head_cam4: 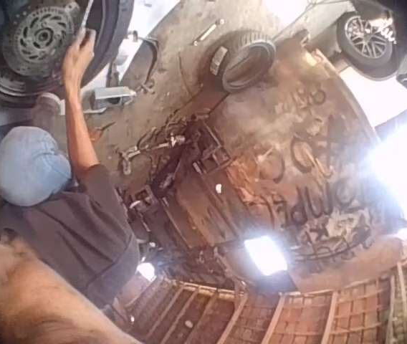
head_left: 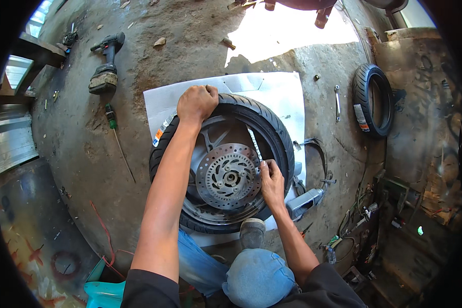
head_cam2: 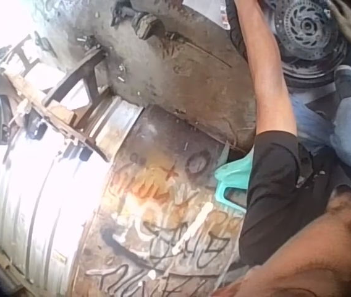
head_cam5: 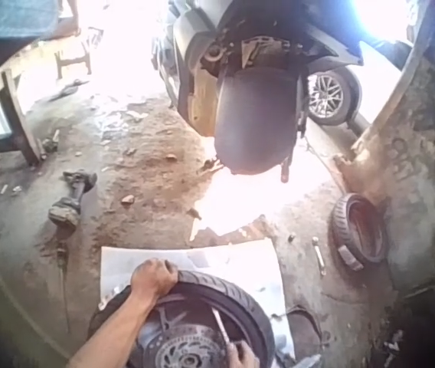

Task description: Mounting a new tire onto a motorcycle wheel rim using hand tools.

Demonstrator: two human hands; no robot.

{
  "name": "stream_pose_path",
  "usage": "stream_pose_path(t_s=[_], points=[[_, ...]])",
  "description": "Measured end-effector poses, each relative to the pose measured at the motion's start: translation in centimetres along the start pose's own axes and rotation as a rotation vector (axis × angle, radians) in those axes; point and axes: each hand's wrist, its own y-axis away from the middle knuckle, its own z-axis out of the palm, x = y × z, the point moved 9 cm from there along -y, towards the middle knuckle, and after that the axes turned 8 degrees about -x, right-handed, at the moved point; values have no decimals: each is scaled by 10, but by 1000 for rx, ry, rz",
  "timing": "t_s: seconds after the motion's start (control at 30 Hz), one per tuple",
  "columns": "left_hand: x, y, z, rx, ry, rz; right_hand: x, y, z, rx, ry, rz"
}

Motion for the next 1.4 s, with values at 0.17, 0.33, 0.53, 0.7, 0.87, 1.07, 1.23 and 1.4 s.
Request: stream_pose_path(t_s=[0.17,0.33,0.53,0.7,0.87,1.07,1.23,1.4], points=[[-6,1,0,-1,8,-25,-14,-6,18,76,-18,10],[-5,0,0,26,-23,-7,9,-13,60,-69,-374,190],[-2,0,0,54,5,-25,-44,-8,68,-286,-792,497],[-3,4,-5,139,21,-26,-64,-29,35,-574,-642,780],[-10,8,-4,179,-30,-22,-98,-73,-5,-740,-68,860],[2,6,8,202,-73,8,-192,-201,-33,-830,1142,321],[-2,-1,3,218,-71,5,-229,-224,-1,-663,1460,-285],[-20,5,15,142,-85,-99,-224,-247,23,-589,1443,-576]])
